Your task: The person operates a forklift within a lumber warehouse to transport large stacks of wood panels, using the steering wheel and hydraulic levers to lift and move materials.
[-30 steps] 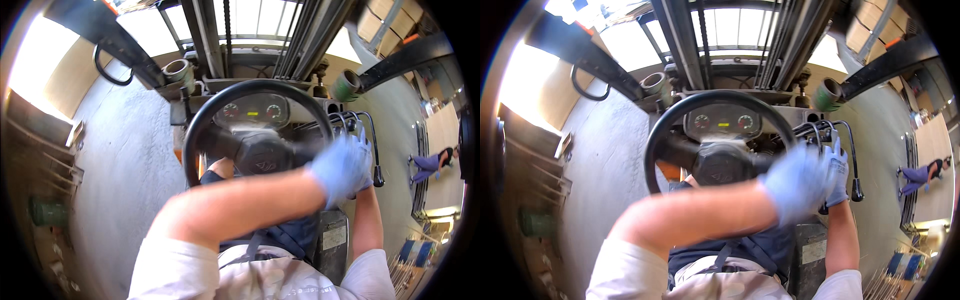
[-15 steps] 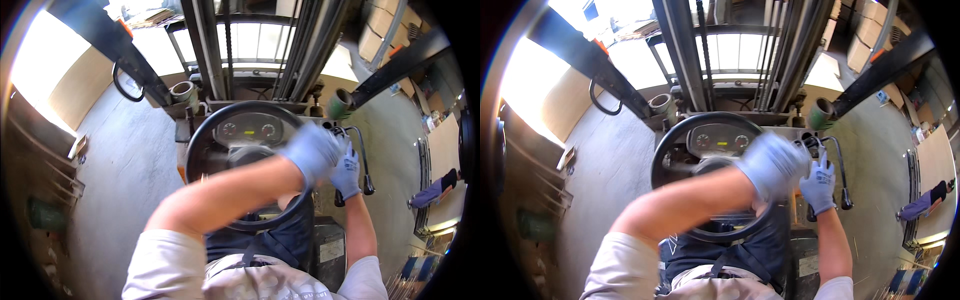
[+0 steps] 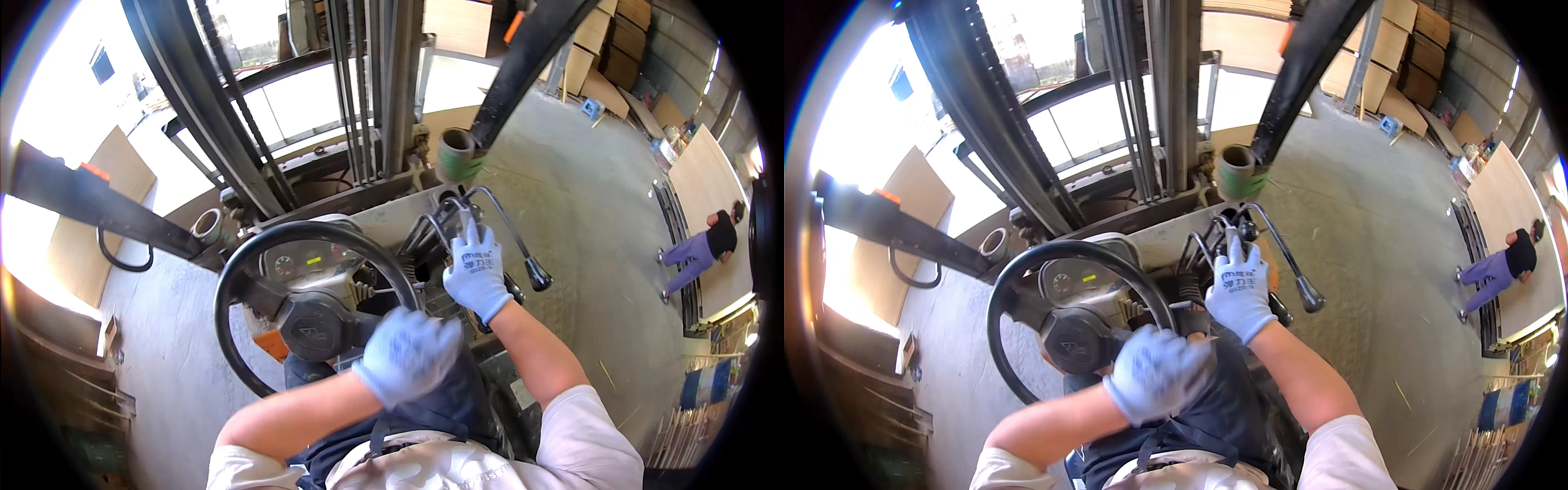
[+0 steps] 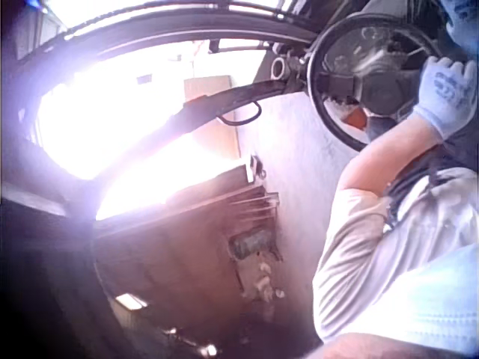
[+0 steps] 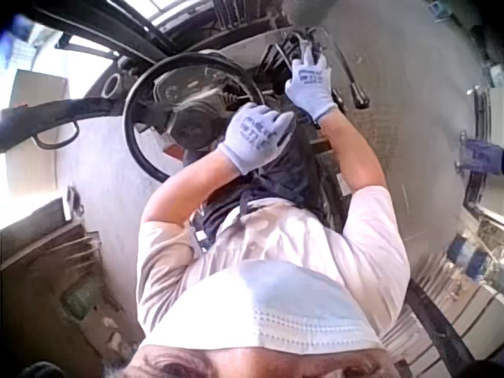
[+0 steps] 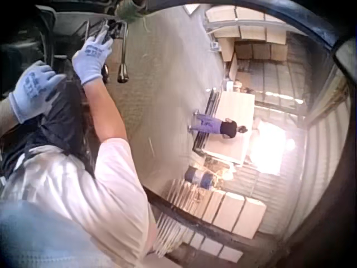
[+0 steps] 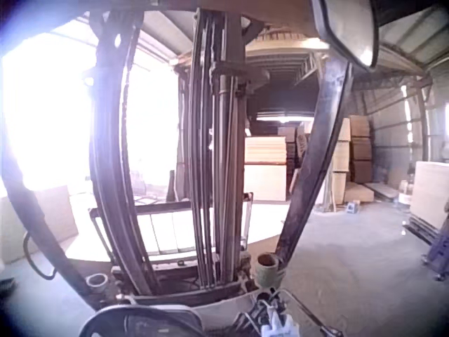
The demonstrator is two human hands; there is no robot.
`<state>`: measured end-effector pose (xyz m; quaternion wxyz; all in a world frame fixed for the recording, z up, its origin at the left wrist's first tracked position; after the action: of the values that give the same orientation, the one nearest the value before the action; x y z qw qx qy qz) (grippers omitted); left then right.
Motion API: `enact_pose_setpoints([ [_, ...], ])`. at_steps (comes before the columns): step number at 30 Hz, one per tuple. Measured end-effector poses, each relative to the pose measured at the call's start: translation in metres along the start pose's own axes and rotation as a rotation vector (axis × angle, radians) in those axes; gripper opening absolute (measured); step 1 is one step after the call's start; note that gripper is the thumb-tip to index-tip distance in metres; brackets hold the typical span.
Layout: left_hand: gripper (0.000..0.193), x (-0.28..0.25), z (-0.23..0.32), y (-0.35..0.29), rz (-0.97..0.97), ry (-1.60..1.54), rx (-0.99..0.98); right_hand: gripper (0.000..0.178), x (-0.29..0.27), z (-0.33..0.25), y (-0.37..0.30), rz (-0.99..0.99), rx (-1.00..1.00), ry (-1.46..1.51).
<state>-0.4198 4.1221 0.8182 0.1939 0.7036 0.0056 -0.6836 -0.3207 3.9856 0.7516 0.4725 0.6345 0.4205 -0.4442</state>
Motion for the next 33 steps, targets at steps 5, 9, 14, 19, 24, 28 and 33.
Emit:
enact_pose_setpoints([
  [5, 0.023, 0.033, 0.006, 0.013, 0.087, -0.194, -0.085, 0.038, 0.023, 0.027, -0.003, 0.064, -0.042, -0.031],
  [9, 0.033, 0.069, 0.05, 0.003, 0.147, -0.152, -0.098, 0.046, 0.032, 0.07, -0.019, 0.059, -0.107, 0.029],
  [14, 0.032, 0.094, 0.081, -0.072, 0.235, -0.075, -0.223, 0.061, 0.041, 0.114, -0.073, -0.116, -0.446, -0.012],
  [19, 0.033, 0.053, 0.063, -0.137, 0.371, -0.011, -0.493, 0.064, 0.041, 0.17, -0.115, -0.123, -0.643, 0.089],
  [24, 0.025, -0.015, 0.022, -0.097, 0.753, 0.122, -0.431, 0.041, 0.05, 0.238, -0.105, 0.176, -0.518, 0.393],
  [28, 0.017, -0.061, -0.041, -0.004, 0.71, -0.078, -0.672, 0.022, 0.013, 0.218, -0.101, 0.256, -0.481, 0.362],
  [33, 0.02, -0.008, 0.024, 0.122, 0.495, 0.162, -0.376, 0.017, -0.019, 0.199, -0.085, 0.351, -0.471, 0.428],
])
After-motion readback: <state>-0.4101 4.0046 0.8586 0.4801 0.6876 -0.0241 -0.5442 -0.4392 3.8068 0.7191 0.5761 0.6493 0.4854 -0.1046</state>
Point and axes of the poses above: each hand's wrist, its own y-axis towards the middle knuckle, its own x-axis out of the palm, z = x × y, the point moved 10 cm from there along y, towards the middle knuckle, and after that the axes turned 11 degrees about -z, right-handed, at the moved point
